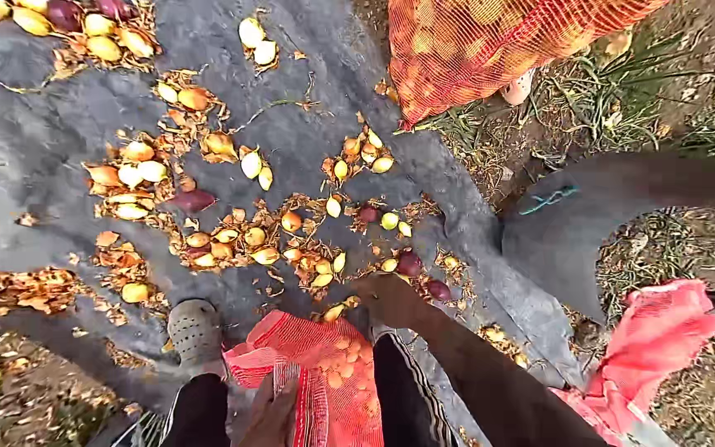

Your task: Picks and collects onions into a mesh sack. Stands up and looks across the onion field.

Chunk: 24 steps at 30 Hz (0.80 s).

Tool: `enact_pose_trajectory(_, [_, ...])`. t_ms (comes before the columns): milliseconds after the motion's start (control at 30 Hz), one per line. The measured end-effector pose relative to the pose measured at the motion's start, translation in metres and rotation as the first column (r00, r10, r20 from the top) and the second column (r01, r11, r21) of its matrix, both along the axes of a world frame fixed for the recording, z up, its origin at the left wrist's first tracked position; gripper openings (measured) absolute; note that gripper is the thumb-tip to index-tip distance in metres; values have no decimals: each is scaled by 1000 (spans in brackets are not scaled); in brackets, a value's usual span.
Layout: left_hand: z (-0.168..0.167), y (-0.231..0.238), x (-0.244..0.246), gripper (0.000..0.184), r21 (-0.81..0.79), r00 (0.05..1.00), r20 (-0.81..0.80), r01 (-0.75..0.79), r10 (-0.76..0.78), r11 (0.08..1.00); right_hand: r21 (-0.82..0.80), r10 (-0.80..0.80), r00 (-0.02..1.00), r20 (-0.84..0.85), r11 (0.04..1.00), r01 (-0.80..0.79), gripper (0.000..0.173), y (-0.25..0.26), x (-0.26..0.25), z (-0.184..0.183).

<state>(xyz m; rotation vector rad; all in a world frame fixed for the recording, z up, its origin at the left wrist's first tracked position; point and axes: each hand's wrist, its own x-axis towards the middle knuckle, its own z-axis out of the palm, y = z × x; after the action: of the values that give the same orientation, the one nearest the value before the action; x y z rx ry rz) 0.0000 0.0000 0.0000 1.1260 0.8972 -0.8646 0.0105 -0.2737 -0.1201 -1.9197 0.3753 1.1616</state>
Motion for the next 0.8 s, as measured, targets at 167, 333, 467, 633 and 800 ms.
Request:
enact_pose_trajectory(167, [-69,47,-6,20,38,997,-2,-75,75,997,-346,-249,944,214,885,312,36,0,97,-125])
enact_pose_trajectory(333, [-100,38,22,14,84,996,-78,-41,48,996,-612,-76,954,289,752,245,54,-92,219,-190])
enact_pose_trajectory(467, [-95,44,52,17,179,984,27,-179,177,967,-699,237,971,-14,692,-179,74,-76,223,-198])
enact_pose_trajectory(633, [-102,58,71,17,501,972,53,-225,230,836,-669,-112,958,264,694,266,49,-67,224,-180])
enact_pose_trajectory(800, [-112,60,68,15,571,984,46,-168,173,803,-745,323,946,6,633,-212,77,-62,262,-208])
